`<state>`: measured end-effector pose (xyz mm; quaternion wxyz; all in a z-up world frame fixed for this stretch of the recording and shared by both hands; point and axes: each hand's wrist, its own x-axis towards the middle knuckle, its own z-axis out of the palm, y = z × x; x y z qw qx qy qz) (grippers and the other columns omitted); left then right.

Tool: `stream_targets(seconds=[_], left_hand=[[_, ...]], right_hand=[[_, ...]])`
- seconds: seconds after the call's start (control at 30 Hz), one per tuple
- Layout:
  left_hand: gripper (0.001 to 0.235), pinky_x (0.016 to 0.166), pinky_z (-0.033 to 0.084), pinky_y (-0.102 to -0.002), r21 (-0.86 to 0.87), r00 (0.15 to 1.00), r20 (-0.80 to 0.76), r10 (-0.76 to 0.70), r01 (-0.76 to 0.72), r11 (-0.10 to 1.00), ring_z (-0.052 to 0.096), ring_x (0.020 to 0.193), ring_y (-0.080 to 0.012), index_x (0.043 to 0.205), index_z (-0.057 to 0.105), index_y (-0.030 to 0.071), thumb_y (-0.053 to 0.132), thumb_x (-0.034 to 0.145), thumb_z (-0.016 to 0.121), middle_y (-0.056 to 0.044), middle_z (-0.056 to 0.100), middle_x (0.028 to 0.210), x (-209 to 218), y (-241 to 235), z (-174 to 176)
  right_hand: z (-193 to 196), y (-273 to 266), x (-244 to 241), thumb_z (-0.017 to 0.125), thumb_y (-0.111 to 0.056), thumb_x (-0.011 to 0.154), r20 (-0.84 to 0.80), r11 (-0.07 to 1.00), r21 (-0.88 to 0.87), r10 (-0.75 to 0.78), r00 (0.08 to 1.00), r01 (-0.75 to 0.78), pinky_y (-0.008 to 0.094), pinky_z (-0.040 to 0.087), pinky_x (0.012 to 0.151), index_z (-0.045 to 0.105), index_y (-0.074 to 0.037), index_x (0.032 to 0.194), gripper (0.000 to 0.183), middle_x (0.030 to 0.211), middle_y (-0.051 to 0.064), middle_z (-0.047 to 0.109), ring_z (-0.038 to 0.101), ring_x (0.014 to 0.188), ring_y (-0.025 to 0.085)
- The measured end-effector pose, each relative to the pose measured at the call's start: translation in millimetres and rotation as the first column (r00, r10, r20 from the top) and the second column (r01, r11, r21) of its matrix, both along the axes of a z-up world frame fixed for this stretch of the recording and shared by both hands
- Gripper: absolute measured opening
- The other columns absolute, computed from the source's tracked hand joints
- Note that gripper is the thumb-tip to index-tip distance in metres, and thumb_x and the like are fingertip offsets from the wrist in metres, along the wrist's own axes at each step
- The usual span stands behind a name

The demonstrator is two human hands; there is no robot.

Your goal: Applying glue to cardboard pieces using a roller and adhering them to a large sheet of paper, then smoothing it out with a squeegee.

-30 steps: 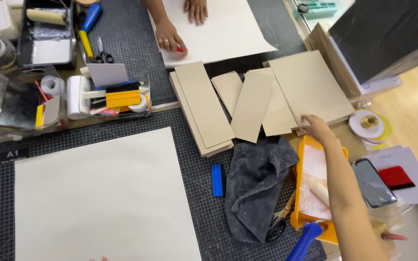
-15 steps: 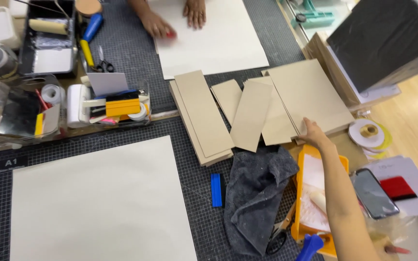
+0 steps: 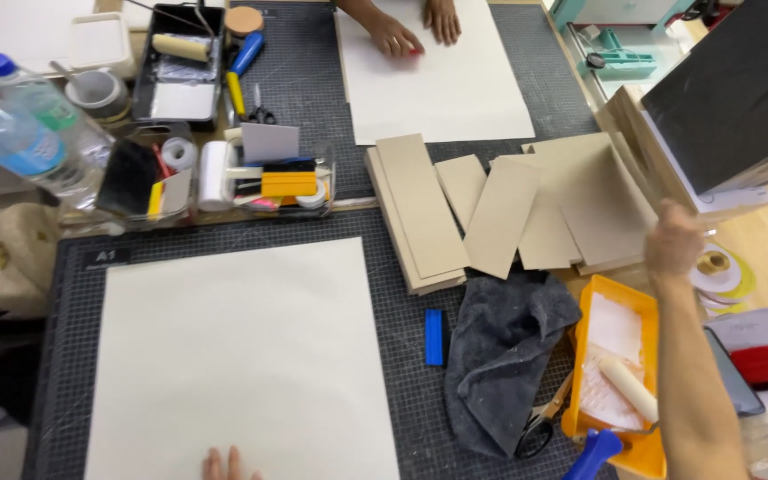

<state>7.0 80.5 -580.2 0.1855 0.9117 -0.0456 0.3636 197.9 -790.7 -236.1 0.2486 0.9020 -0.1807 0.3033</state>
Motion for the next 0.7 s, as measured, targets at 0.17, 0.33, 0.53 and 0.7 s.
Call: stream_targets(seconds=[0.17, 0.33, 0.53, 0.7], left_hand=[[0.059, 0.101, 0.049, -0.053, 0.038, 0.966, -0.241, 0.095, -0.088, 0.995, 0.055, 0.134, -0.037, 0.137, 0.06, 0.018, 0.042, 0.083, 0.06, -0.018, 0.051, 0.152, -18, -33, 121], [0.044, 0.116, 0.035, -0.038, -0.752, 0.666, -0.508, -0.546, -0.034, 0.658, 0.05, 0.133, -0.0226, 0.133, 0.06, 0.009, 0.034, 0.098, 0.051, -0.01, 0.059, 0.139, 24, -69, 280], [0.068, 0.093, 0.051, -0.039, -0.761, 0.637, -0.057, -0.769, -0.526, -0.379, 0.065, 0.11, -0.0249, 0.135, 0.059, 0.009, 0.059, 0.094, 0.039, -0.012, 0.069, 0.125, 47, -33, 323], [0.072, 0.118, 0.033, -0.041, -0.733, 0.607, -0.202, -0.769, -0.614, -0.292, 0.047, 0.136, -0.0284, 0.149, 0.043, 0.005, 0.051, 0.096, 0.029, -0.016, 0.052, 0.148, 66, 40, 353]], right_hand=[[139, 237, -76, 0.072, 0.014, 0.109, 0.32, 0.759, 0.148, 0.57, 0.756, -0.635, 0.041, 0.053, 0.081, 0.077, 0.012, 0.122, 0.014, 0.112, 0.025, 0.076, 0.072, 0.093, 0.035], [110, 475, -174, 0.044, -0.003, 0.103, 0.02, 0.659, 0.104, 0.748, 0.664, -0.745, 0.039, 0.056, 0.096, 0.07, -0.004, 0.117, 0.028, 0.125, 0.014, 0.071, 0.069, 0.116, 0.029], [109, 699, -219, 0.052, -0.003, 0.104, 0.221, -0.012, 0.375, 0.972, 0.077, -0.927, 0.05, 0.056, 0.1, 0.068, 0.005, 0.103, 0.018, 0.119, 0.021, 0.069, 0.066, 0.116, 0.044], [4, 757, -238, 0.027, -0.002, 0.106, 0.354, -0.276, 0.76, 0.935, 0.018, -0.588, 0.049, 0.047, 0.109, 0.061, 0.001, 0.125, 0.04, 0.136, 0.018, 0.063, 0.063, 0.126, 0.032]])
